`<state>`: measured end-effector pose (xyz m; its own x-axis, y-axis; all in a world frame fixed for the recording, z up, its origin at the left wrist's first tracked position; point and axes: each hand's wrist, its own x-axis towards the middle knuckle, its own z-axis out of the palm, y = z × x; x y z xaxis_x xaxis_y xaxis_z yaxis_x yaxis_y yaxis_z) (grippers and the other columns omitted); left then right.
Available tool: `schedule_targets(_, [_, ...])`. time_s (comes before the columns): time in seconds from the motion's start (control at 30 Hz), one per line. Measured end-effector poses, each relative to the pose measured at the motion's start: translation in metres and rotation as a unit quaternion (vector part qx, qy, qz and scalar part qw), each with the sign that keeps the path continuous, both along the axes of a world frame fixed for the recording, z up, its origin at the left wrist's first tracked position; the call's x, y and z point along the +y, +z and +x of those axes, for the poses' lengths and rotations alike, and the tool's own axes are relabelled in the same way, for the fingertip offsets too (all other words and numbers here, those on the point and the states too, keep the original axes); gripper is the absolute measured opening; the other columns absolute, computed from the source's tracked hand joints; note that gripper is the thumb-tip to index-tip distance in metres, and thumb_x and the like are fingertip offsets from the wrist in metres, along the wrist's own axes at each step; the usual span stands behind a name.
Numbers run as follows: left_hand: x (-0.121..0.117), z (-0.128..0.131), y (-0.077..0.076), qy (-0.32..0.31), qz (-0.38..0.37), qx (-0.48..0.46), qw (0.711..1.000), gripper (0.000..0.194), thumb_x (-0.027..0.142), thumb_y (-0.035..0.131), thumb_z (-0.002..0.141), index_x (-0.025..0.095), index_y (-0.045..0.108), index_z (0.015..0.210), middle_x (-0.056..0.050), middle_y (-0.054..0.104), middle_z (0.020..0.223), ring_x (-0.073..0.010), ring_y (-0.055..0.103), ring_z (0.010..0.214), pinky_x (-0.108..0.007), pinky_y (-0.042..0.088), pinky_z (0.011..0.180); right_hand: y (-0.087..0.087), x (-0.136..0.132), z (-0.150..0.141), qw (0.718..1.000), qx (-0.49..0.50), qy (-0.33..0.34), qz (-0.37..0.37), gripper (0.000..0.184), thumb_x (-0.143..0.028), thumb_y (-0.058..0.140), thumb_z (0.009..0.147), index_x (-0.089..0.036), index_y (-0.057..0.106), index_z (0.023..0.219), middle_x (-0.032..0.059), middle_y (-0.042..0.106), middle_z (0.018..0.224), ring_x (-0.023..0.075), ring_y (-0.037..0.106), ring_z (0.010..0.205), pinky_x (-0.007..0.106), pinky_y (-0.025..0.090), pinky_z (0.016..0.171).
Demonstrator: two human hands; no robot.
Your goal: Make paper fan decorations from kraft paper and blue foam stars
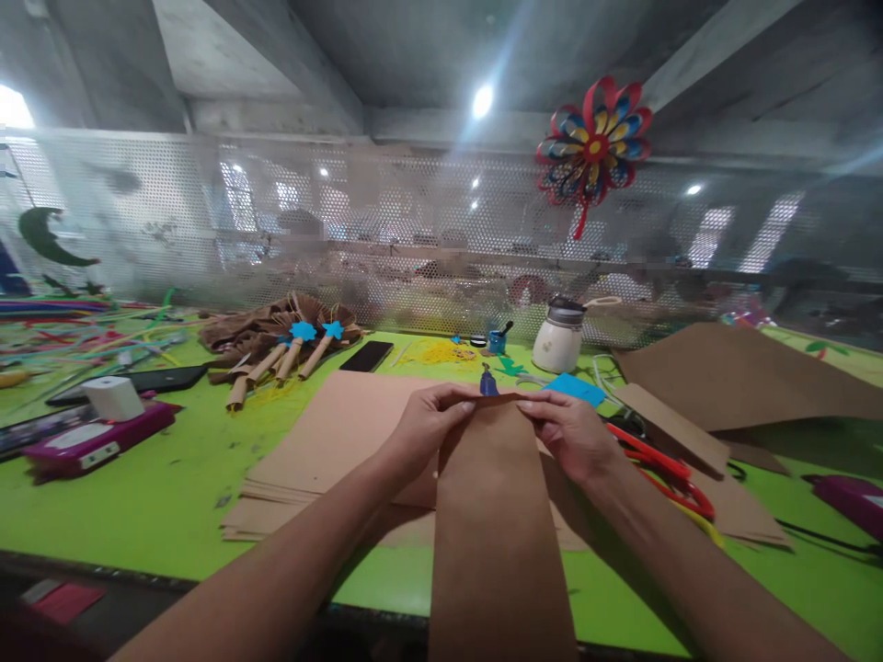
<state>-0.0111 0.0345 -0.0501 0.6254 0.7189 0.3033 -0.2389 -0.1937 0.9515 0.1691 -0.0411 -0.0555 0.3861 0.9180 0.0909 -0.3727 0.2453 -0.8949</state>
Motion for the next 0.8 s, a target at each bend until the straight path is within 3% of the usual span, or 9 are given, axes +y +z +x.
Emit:
schedule_targets(0.2, [0.009,-0.005,-0.001,0.056,-0.049,-0.009,0.997,0.022,0.021,0.067,0.069,0.013,0.069,0.089,-0.004,0.069,0.078,-0.0149,0.060,0.069,-0.026,0.046,0.067,0.004,0.004,0.023,0.993,0.033,-0.109,0.017,0.016,-0.008,0.076,0.047,-0.013,0.066,0.058,-0.0006,0.059,0.054,0.0069,0.048,0.047,0.020,0.039,0.043])
schedule_targets(0.4, [0.008,-0.002,-0.007,-0.036,-0.093,-0.035,0.994,0.014,0.019,0.067,0.070,0.013,0.068,0.083,-0.006,0.069,0.079,-0.0161,0.062,0.073,-0.029,0.046,0.072,0.007,-0.004,0.004,0.999,-0.023,0.034,0.007,0.021,-0.024,0.075,0.063,-0.015,0.067,0.080,0.0018,0.065,0.070,0.0106,0.058,0.062,0.022,0.046,0.057])
schedule_targets(0.53, [0.005,-0.001,-0.007,-0.092,-0.102,-0.028,0.990,0.022,0.016,0.064,0.072,0.013,0.067,0.094,-0.009,0.069,0.090,-0.0179,0.062,0.080,-0.031,0.045,0.077,0.002,-0.008,-0.011,0.991,-0.084,0.098,-0.020,0.032,-0.027,0.076,0.062,-0.016,0.068,0.091,0.0042,0.070,0.079,0.0156,0.064,0.070,0.027,0.049,0.066])
schedule_targets(0.63, [0.005,-0.001,-0.007,-0.120,-0.110,-0.024,0.986,0.028,0.014,0.062,0.073,0.013,0.065,0.101,-0.010,0.067,0.095,-0.0166,0.061,0.080,-0.029,0.043,0.075,0.001,-0.010,-0.014,0.992,-0.073,0.105,-0.008,0.037,-0.023,0.078,0.057,-0.016,0.069,0.092,0.0073,0.072,0.086,0.0203,0.066,0.075,0.034,0.050,0.074])
schedule_targets(0.8, [0.007,-0.002,-0.006,-0.132,-0.108,-0.020,0.985,0.028,0.011,0.061,0.073,0.013,0.067,0.100,-0.008,0.066,0.096,-0.0115,0.057,0.075,-0.023,0.040,0.069,0.003,-0.009,-0.013,0.996,-0.032,0.085,-0.023,0.031,-0.018,0.077,0.056,-0.015,0.070,0.086,0.0069,0.073,0.083,0.0206,0.067,0.074,0.033,0.050,0.074])
